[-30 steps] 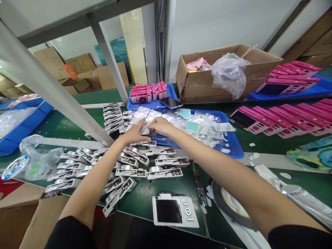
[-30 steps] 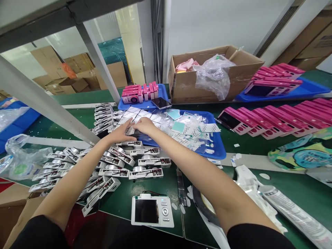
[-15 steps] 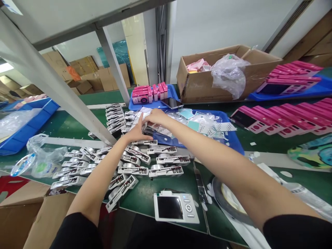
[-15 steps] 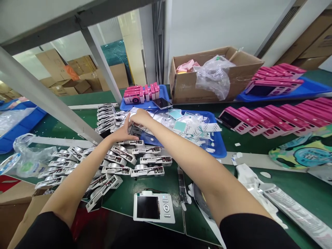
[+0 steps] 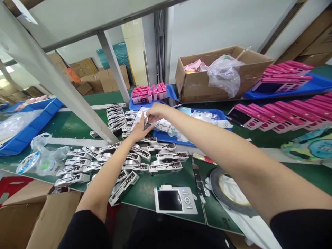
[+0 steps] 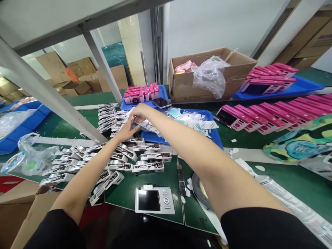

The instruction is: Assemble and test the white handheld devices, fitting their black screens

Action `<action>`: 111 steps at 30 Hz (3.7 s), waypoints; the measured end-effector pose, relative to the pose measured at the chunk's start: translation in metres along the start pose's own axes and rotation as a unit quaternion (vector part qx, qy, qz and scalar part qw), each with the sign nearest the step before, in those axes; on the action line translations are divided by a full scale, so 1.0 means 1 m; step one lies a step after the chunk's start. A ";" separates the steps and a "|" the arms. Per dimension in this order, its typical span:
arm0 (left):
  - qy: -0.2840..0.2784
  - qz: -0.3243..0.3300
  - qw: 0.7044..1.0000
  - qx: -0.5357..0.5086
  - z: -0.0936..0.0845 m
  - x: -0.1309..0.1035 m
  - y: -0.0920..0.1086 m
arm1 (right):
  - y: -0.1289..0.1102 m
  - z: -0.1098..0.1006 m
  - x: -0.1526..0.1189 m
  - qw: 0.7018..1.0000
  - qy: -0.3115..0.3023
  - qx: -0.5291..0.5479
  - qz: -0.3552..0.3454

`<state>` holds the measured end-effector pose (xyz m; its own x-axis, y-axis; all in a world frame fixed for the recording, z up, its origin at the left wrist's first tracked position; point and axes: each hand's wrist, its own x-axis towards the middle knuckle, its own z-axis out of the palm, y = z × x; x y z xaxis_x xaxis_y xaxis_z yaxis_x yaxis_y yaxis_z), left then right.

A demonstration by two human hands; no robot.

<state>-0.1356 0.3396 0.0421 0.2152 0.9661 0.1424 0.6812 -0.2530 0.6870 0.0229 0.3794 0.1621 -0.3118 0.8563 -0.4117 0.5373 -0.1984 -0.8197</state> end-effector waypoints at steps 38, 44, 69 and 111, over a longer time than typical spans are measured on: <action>-0.132 -0.017 0.991 -0.008 -0.049 -0.051 0.059 | 0.093 -0.027 -0.135 0.950 0.070 0.294 -0.082; -0.200 0.063 0.973 -0.102 -0.054 -0.156 0.122 | 0.136 0.029 -0.213 0.904 -0.106 0.409 -0.069; -0.056 -0.263 0.944 -0.193 0.071 -0.373 0.094 | 0.262 0.149 -0.272 0.918 0.044 -0.125 -0.374; -0.314 -0.301 0.668 -0.604 0.066 -0.346 0.098 | 0.252 0.115 -0.278 0.838 0.118 -0.221 -0.485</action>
<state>-0.0968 -0.0227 0.0130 0.6658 0.5671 -0.4849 -0.2030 0.7631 0.6136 0.1555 0.0366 0.0243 -0.6347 0.5930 0.4955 0.3744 0.7969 -0.4742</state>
